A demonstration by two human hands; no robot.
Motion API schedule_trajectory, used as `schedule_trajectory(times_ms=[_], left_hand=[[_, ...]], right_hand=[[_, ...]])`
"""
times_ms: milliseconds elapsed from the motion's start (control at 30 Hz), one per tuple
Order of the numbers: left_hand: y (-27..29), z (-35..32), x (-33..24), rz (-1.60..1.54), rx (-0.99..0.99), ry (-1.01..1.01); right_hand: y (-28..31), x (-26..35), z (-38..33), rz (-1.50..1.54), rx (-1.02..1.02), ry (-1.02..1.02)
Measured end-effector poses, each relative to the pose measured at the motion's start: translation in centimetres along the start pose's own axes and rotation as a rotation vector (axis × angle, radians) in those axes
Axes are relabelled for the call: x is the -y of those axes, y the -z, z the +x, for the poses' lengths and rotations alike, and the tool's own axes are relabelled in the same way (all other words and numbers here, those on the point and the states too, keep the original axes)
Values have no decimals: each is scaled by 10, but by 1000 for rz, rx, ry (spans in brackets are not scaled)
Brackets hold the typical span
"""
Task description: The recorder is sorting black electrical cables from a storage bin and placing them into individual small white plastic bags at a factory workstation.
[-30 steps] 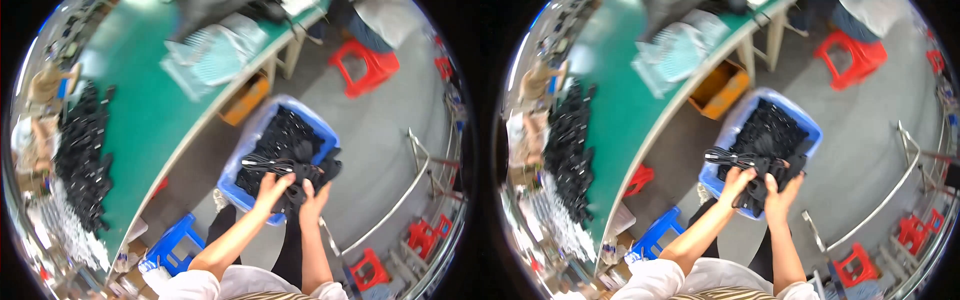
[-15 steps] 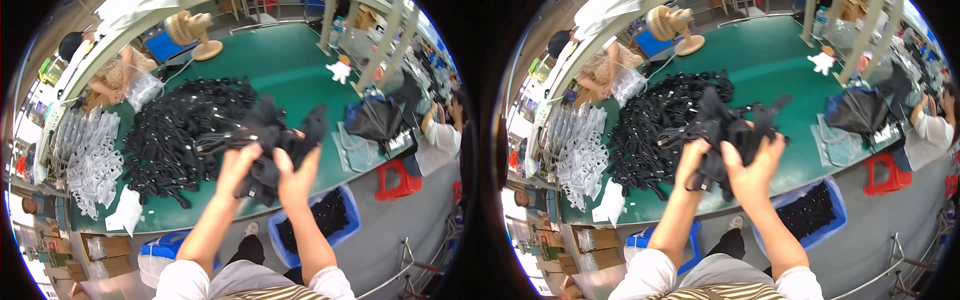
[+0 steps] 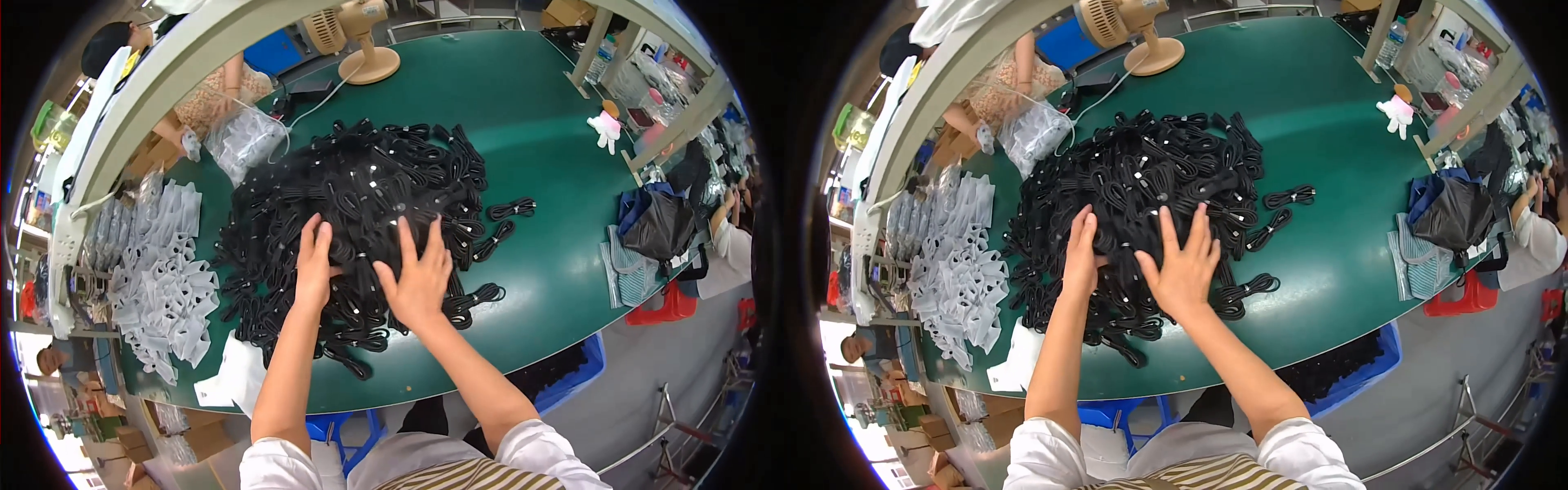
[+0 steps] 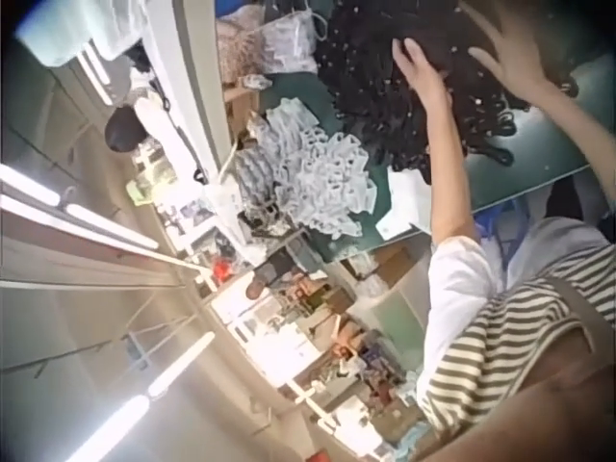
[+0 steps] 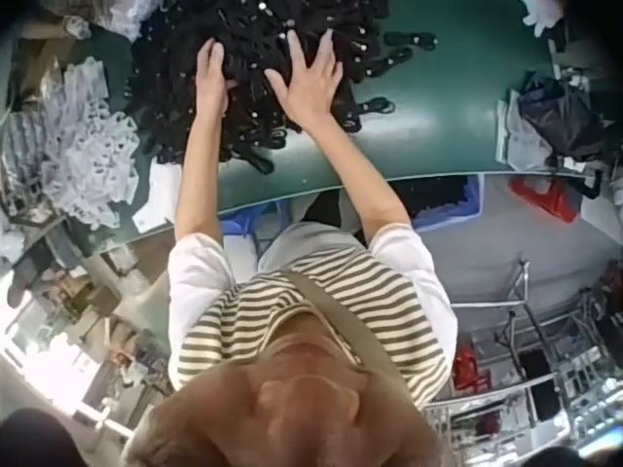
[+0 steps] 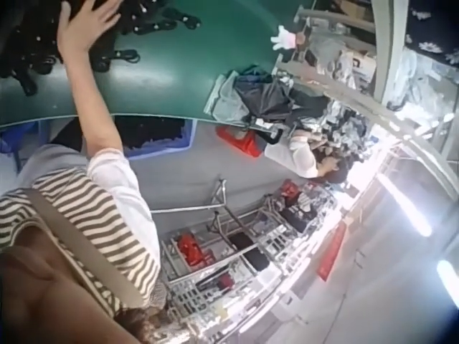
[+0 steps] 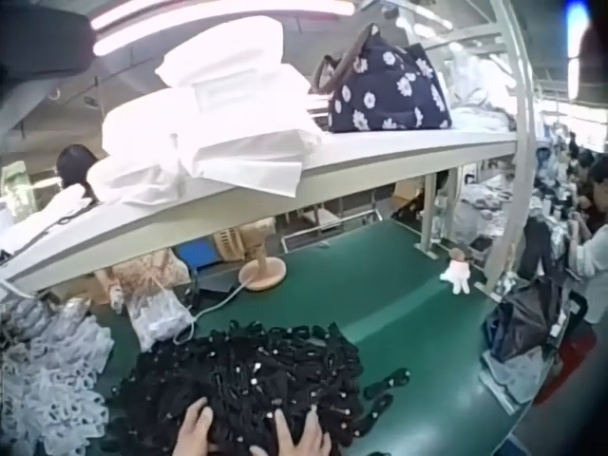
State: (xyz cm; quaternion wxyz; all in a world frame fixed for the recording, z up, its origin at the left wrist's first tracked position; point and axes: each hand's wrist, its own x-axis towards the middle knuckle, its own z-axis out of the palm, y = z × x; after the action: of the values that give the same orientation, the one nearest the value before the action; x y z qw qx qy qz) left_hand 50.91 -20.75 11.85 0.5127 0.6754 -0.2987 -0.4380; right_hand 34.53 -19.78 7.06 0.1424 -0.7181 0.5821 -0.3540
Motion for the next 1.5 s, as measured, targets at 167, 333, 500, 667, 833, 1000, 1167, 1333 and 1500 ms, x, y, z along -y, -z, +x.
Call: schedule_trajectory(times_ms=[167, 333, 500, 667, 833, 1000, 1167, 1333, 1500], left_hand=[[27, 38, 26, 232, -26, -143], [11, 17, 3, 1271, -236, -838], [-34, -118, -7, 894, 115, -1152], [-87, -201, 105, 1086, 976, -997], [-92, -200, 172, 1368, 944, -1072], [-89, -207, 190, 1435, 730, -1200], [-89, -212, 197, 1469, 637, -1267], [-92, -208, 202, 1491, 618, -1326], [-104, -222, 204, 1436, 623, -1301]], right_hand=[[-21, 13, 12, 36, 8, -19], [35, -40, -13, 254, 13, 24], [110, -129, -178, 797, -265, -318], [56, -233, -400, 905, -461, -1195], [-51, -303, -531, 1307, -564, -1996], [-136, -368, -596, 1450, -1157, -2113], [-171, -418, -604, 1926, -1768, -1647], [-161, -430, -631, 1945, -1633, -1557], [-65, -419, -714, 1566, -1405, -1795]])
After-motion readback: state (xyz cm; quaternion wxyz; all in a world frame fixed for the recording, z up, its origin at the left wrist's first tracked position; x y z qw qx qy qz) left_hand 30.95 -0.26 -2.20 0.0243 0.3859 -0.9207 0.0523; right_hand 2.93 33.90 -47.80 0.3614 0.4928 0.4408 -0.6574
